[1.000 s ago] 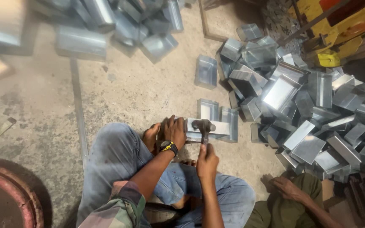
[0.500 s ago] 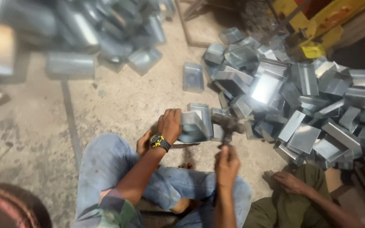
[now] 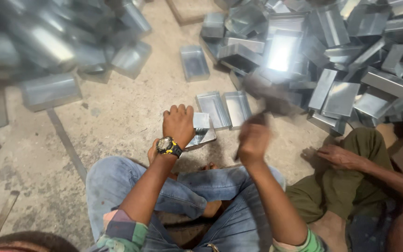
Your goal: The person uses a hammer to shape and flatten the edges of small metal rectangular boxes while sitting on the floor.
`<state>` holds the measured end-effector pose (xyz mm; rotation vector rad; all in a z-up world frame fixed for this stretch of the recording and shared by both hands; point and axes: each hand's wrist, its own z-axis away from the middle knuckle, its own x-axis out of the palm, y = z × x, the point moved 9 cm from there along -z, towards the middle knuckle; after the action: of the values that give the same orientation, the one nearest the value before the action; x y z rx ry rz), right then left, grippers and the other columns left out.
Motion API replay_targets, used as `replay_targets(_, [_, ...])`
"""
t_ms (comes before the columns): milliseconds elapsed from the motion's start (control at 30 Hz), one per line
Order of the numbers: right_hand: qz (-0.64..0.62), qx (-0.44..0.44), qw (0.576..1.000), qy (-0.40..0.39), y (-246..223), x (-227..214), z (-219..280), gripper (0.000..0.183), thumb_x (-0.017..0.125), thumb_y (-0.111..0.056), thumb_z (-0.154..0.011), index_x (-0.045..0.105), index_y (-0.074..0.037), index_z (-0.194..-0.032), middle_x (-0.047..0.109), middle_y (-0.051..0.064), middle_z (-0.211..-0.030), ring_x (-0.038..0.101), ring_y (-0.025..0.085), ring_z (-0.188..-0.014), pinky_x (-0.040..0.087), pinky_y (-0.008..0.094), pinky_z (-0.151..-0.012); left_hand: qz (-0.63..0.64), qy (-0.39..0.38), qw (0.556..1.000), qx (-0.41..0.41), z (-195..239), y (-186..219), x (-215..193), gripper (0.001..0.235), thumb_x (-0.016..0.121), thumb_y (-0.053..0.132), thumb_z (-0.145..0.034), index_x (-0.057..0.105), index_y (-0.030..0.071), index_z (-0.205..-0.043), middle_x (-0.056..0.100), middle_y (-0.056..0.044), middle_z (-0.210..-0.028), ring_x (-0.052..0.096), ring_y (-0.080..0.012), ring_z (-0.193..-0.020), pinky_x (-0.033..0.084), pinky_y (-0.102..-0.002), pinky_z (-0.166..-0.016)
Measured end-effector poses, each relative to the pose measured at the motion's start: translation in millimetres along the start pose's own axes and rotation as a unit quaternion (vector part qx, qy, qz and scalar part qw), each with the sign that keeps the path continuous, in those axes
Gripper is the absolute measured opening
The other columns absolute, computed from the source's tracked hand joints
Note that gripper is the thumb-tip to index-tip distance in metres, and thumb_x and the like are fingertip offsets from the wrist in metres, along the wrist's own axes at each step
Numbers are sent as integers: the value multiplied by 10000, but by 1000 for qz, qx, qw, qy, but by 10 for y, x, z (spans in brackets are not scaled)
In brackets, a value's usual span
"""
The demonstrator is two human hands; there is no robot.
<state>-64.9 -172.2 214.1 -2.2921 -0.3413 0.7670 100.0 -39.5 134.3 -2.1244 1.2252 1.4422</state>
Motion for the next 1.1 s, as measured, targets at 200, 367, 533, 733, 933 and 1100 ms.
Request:
replay_targets(200, [95, 116, 980, -130, 255, -182, 0, 413, 492, -362, -1076, 654, 18, -1103, 547, 48, -582, 512, 141, -466, 368, 297, -434, -23, 10, 1000, -10, -45, 11, -32, 95, 620, 124, -791, 601, 117, -884, 614, -72, -875, 594, -297, -884, 463, -462, -751])
replay_targets(367, [-189, 86, 978, 7, -6, -567, -74, 405, 443, -400, -1125, 585, -23, -1085, 469, -22, -615, 376, 55, -473, 271, 236, -423, -14, -19, 1000, -17, -9, 9, -9, 121, 633, 111, -774, 599, 116, -890, 607, -68, -896, 589, -296, -893, 464, -463, -772])
replay_targets(533, [49, 127, 977, -165, 118, 156, 59, 401, 428, -348, -1104, 582, 5, -993, 535, 75, -548, 503, 166, -435, 374, 343, -458, -5, -14, 1000, -14, 34, 24, -104, 198, 649, 129, -702, 605, 105, -894, 612, -79, -903, 591, -307, -899, 463, -470, -758])
replay_targets(733, [101, 133, 976, -138, 80, -137, 176, 432, 486, -379, -1055, 636, 24, -1010, 592, 129, -609, 568, 227, -507, 434, 404, -496, -20, 4, 1000, -24, 20, 33, -64, 169, 669, 122, -755, 602, 118, -911, 612, -75, -934, 587, -299, -911, 462, -467, -776])
replay_targets(933, [-39, 195, 971, -132, 329, 172, 450, 361, 431, -340, -1069, 618, -33, -1032, 542, 88, -588, 497, 191, -478, 400, 376, -462, -13, -6, 1000, -22, -5, 3, 8, 191, 656, 119, -726, 606, 111, -911, 615, -78, -930, 590, -305, -912, 459, -468, -761])
replay_targets(1100, [8, 184, 973, -141, 401, 293, 663, 339, 511, -322, -1069, 601, -10, -973, 572, 99, -607, 556, 216, -527, 444, 386, -519, -16, -3, 1000, -24, -37, -3, 36, 160, 657, 113, -758, 602, 116, -908, 619, -72, -936, 591, -299, -916, 460, -467, -769])
